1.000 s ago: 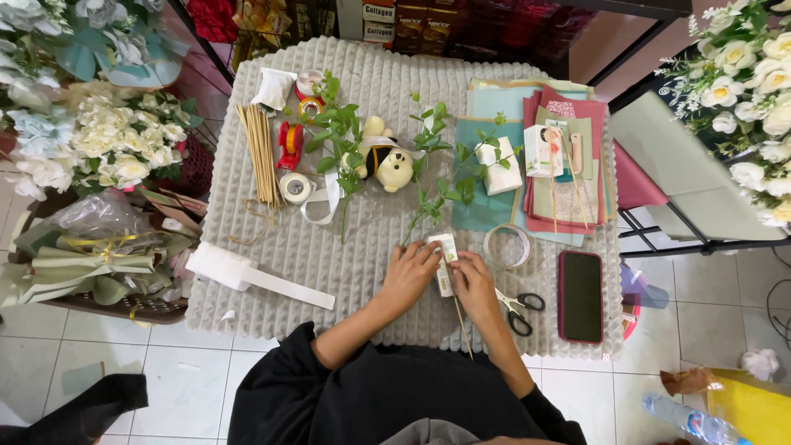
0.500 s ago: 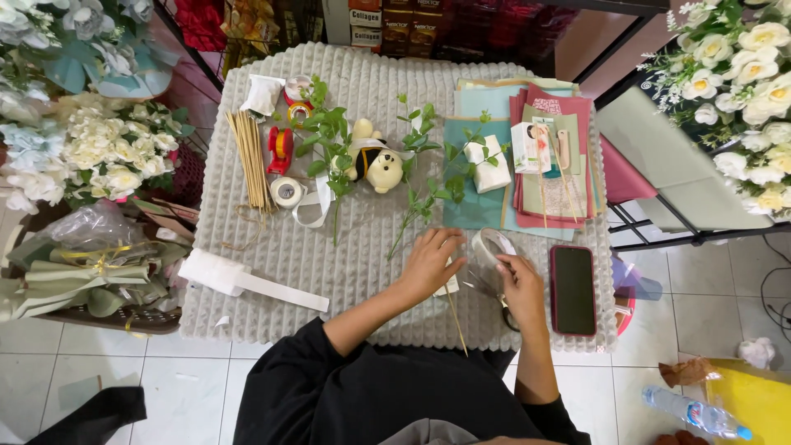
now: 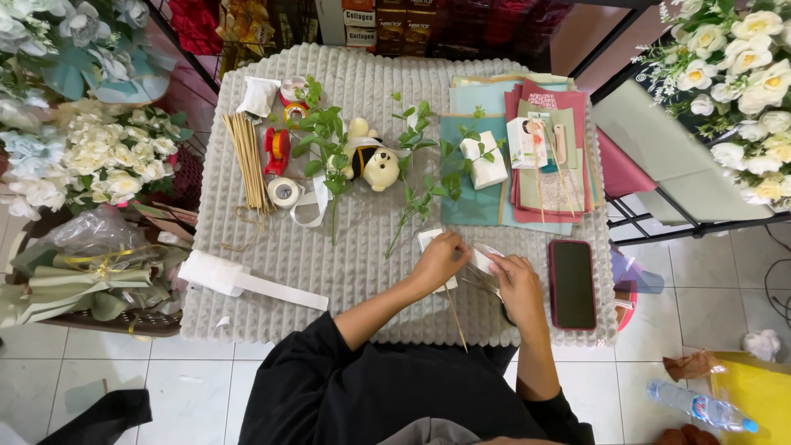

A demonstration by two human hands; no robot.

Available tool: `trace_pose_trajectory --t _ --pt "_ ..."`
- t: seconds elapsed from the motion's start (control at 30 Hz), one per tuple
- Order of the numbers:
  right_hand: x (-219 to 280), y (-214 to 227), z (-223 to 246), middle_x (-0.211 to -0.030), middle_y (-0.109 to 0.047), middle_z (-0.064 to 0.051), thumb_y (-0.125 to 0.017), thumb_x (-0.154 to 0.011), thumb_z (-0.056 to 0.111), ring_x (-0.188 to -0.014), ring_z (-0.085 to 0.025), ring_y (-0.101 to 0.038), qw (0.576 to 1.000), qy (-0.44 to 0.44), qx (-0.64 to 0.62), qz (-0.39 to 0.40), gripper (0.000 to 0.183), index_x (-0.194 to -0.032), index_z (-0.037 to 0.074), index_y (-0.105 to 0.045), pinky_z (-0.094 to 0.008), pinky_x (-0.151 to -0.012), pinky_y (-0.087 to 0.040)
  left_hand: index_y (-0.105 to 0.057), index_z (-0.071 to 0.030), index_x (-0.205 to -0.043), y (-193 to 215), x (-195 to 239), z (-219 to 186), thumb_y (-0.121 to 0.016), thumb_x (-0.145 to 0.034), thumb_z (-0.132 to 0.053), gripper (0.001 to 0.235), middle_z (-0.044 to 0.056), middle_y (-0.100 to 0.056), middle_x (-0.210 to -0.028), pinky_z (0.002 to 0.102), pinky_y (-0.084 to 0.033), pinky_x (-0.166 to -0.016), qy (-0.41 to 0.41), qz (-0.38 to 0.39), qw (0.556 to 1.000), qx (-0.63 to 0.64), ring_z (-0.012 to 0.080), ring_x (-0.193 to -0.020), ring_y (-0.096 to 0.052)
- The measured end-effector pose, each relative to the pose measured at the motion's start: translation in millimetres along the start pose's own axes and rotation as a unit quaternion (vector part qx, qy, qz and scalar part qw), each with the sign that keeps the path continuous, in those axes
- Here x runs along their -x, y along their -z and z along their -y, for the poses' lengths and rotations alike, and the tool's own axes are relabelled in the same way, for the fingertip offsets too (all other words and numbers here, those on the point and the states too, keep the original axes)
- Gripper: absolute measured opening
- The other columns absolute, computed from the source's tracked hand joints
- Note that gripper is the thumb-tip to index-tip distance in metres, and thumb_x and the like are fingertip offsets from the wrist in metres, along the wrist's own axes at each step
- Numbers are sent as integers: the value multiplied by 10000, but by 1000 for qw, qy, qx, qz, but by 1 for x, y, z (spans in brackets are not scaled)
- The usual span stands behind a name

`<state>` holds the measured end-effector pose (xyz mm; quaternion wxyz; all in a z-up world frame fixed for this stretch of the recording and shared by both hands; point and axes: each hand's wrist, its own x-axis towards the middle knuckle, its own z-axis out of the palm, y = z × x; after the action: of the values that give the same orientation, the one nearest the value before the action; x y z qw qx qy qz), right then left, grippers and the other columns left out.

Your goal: Applying tape to a small box and preparing product packaging at a design station

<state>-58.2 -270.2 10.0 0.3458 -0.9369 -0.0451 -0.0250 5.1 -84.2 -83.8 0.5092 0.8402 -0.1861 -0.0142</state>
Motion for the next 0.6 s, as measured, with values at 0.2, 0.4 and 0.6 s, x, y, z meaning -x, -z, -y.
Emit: trace_pose_trajectory --t 0.2,0.4,0.6 --pt "-17 9 12 -858 -708 -154 -657 -974 192 -903 -408 -663 993 -63 69 74 219 -1136 184 -805 -517 -850 -523 -641 -94 -917 0 5 -11 -676 -883 -146 71 155 -712 -943 498 -562 -803 37 28 997 59 436 -951 -701" --pt "-32 10 16 -916 -722 -166 -660 -984 216 -927 -434 -677 993 -85 58 61 211 -1132 178 -804 -543 -846 -530 -634 -120 -968 -8 -8 11 -671 -910 -247 144 177 -755 -896 538 -567 -791 96 32 994 40 434 -921 -723" --pt "9 5 -2 -1260 -576 -168 -631 -1017 158 -1213 -419 -595 995 -18 6 -93 358 -1370 96 -638 -484 -1001 -492 -631 -132 -929 -4 -18 20 -761 -833 -328 254 156 -746 -901 499 -570 -818 106 30 991 76 407 -934 -724"
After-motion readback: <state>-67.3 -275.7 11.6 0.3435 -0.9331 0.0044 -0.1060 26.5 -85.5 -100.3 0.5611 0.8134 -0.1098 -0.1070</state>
